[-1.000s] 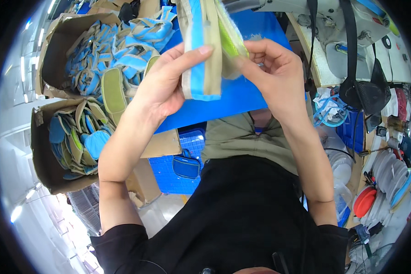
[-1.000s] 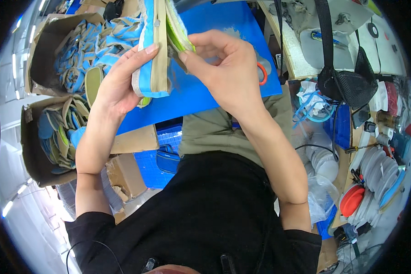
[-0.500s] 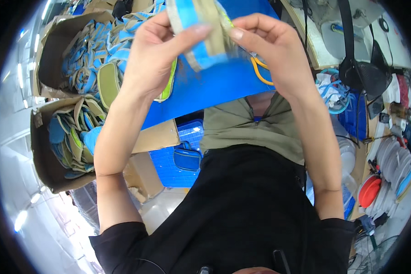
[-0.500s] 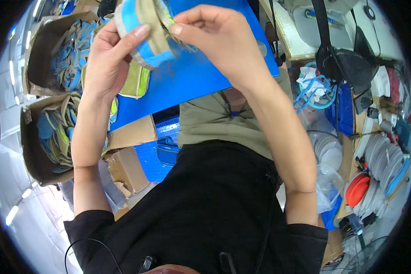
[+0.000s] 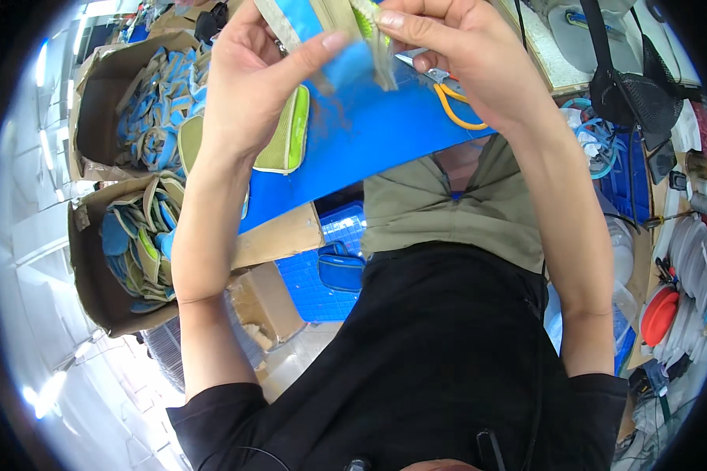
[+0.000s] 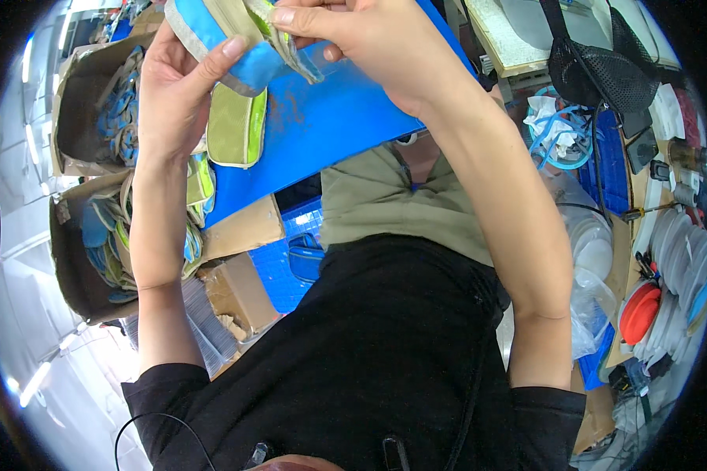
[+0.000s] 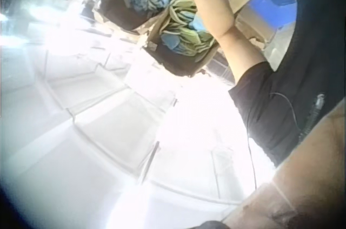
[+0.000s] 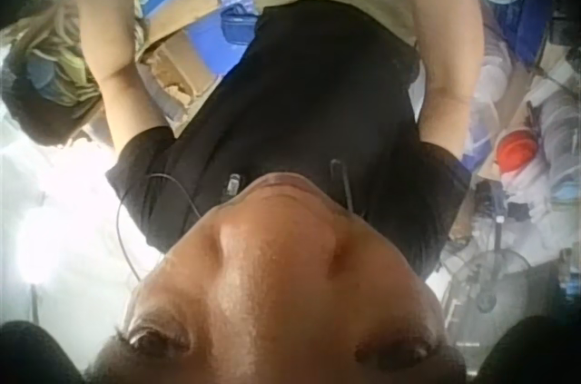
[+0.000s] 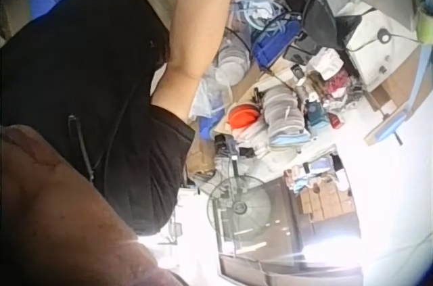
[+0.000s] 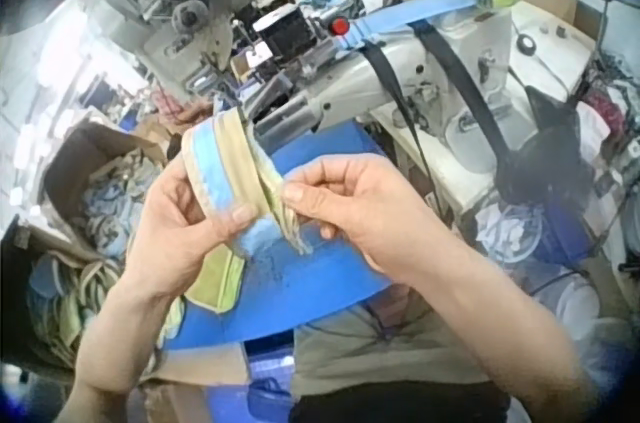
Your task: The person assembles small mesh pouches by inserting blue fabric pieces into green mesh pockets. They use scissors to trim excess threads and fabric edges, then fold and align the components. The person repeatedly handles the pouches, adjusting the fabric and inspecting the seams on a blue workbench.
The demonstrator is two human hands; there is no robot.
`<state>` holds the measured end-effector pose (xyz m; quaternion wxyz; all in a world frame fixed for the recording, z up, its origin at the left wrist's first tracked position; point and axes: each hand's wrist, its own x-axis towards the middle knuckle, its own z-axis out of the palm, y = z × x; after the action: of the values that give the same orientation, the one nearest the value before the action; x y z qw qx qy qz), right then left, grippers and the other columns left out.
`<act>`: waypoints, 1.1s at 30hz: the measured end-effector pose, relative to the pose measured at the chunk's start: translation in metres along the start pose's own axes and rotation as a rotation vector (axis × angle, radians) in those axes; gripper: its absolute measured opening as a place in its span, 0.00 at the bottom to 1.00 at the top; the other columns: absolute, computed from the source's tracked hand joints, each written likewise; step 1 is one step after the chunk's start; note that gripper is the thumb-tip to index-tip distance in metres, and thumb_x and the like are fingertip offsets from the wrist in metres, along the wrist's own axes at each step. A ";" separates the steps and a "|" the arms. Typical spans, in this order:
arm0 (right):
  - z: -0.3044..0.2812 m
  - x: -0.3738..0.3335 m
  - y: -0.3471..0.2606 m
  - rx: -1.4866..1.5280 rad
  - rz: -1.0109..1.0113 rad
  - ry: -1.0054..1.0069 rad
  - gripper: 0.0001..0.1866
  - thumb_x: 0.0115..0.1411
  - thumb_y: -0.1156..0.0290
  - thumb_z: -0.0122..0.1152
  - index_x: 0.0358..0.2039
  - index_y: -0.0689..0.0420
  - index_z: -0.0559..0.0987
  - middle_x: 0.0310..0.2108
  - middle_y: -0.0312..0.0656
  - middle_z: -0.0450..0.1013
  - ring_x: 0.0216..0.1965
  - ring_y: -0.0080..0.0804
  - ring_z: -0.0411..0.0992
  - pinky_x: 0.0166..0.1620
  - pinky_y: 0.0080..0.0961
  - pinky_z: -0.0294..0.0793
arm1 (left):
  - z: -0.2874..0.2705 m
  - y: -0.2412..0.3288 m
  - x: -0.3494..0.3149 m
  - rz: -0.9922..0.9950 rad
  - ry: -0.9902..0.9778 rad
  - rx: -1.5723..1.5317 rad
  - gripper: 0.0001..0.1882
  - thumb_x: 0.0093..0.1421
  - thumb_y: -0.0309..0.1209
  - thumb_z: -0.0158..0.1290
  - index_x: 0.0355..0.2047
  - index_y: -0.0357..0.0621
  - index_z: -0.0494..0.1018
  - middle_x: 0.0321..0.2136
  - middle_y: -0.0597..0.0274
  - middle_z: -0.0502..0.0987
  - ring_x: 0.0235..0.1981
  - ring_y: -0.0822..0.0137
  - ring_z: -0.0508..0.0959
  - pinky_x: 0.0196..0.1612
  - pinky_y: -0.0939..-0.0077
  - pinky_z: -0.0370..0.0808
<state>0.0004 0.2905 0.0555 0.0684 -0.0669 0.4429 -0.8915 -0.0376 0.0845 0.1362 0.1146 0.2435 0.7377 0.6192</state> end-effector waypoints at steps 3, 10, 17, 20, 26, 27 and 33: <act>0.002 -0.001 0.000 -0.047 0.006 0.004 0.09 0.68 0.70 0.66 0.41 0.62 0.84 0.31 0.33 0.80 0.27 0.14 0.69 0.32 0.13 0.67 | 0.004 0.001 -0.007 -0.053 -0.005 -0.011 0.34 0.57 0.18 0.67 0.63 0.37 0.67 0.51 0.59 0.80 0.51 0.69 0.80 0.58 0.71 0.77; 0.003 -0.002 -0.002 -0.089 0.037 -0.035 0.10 0.68 0.68 0.65 0.42 0.62 0.84 0.32 0.33 0.80 0.27 0.13 0.70 0.32 0.13 0.68 | 0.001 -0.003 -0.012 -0.023 -0.030 0.031 0.32 0.59 0.21 0.66 0.62 0.36 0.66 0.53 0.55 0.79 0.53 0.65 0.80 0.59 0.68 0.77; 0.007 -0.002 0.000 0.036 0.015 -0.036 0.10 0.68 0.70 0.65 0.42 0.65 0.83 0.32 0.35 0.80 0.30 0.16 0.73 0.35 0.15 0.72 | -0.001 0.001 -0.010 -0.071 -0.065 0.091 0.35 0.57 0.19 0.67 0.63 0.36 0.64 0.54 0.53 0.78 0.56 0.63 0.80 0.62 0.64 0.76; 0.006 0.000 0.003 0.027 0.022 -0.051 0.10 0.68 0.71 0.65 0.43 0.65 0.83 0.32 0.35 0.80 0.30 0.16 0.73 0.35 0.15 0.72 | 0.004 0.000 -0.009 -0.032 -0.035 0.018 0.28 0.57 0.18 0.67 0.56 0.35 0.70 0.48 0.54 0.82 0.48 0.66 0.83 0.55 0.69 0.80; 0.002 -0.003 0.000 -0.254 -0.092 -0.029 0.11 0.66 0.66 0.67 0.44 0.60 0.83 0.33 0.29 0.79 0.36 0.12 0.73 0.41 0.13 0.71 | 0.004 -0.007 -0.011 -0.026 0.008 0.006 0.28 0.56 0.17 0.67 0.56 0.35 0.70 0.46 0.54 0.83 0.47 0.65 0.84 0.53 0.69 0.82; 0.003 -0.004 -0.001 -0.270 -0.094 -0.019 0.11 0.66 0.66 0.67 0.44 0.60 0.83 0.33 0.29 0.79 0.36 0.12 0.73 0.41 0.13 0.71 | 0.004 -0.007 -0.011 -0.022 0.017 0.006 0.28 0.56 0.17 0.67 0.56 0.35 0.70 0.46 0.54 0.83 0.47 0.65 0.84 0.52 0.69 0.82; 0.013 -0.007 0.011 -0.236 -0.254 0.018 0.12 0.60 0.70 0.73 0.40 0.63 0.84 0.32 0.35 0.81 0.35 0.16 0.76 0.39 0.17 0.75 | 0.007 -0.011 -0.010 -0.012 0.049 -0.028 0.29 0.57 0.17 0.67 0.57 0.35 0.69 0.48 0.54 0.83 0.48 0.66 0.83 0.53 0.71 0.81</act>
<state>0.0108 0.2752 0.0545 -0.0572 -0.1219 0.5331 -0.8352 -0.0276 0.0843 0.1229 0.1037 0.2223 0.7329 0.6346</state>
